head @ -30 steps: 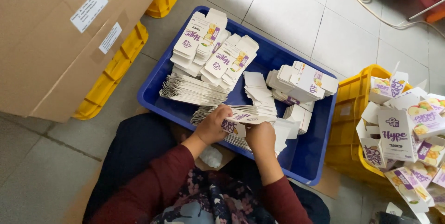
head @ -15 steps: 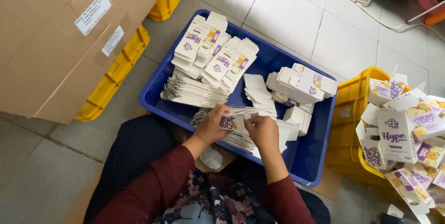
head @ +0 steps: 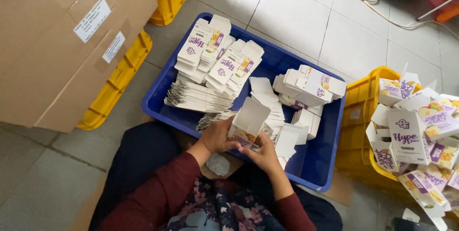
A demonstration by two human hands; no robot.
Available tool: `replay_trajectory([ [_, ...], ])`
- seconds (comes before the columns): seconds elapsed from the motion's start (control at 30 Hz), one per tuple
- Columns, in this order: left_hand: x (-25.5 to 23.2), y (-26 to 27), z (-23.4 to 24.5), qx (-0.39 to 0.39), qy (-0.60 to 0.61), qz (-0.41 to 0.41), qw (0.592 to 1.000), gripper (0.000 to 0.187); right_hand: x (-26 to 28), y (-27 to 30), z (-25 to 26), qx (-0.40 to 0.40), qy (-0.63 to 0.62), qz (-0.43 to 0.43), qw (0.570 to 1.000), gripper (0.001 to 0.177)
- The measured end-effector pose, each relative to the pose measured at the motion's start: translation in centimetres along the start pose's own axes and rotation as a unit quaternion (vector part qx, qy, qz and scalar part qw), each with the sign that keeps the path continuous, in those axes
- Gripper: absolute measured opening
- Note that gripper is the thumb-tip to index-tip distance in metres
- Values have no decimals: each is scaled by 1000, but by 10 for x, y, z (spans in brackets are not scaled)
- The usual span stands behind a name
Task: Folding flat-packed cardboard templates into 3D boxes and placing them into a storage bin.
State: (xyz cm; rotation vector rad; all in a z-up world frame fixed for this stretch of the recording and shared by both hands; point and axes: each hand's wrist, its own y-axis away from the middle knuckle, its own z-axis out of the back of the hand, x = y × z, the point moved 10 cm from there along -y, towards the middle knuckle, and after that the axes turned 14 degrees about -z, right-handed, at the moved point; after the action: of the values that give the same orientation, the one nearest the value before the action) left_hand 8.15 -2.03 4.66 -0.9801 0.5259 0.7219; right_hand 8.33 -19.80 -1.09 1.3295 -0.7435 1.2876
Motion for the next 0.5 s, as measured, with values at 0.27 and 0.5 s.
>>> replay_trajectory([
  [0.27,-18,-12,25,-86,-104,4,991,66,34,111,184,-217,-161,20,963,57],
  [0.5,-8,-12,13,-63,-183,12,981,51,-85,274,503,-544,-127,-1,830,47],
])
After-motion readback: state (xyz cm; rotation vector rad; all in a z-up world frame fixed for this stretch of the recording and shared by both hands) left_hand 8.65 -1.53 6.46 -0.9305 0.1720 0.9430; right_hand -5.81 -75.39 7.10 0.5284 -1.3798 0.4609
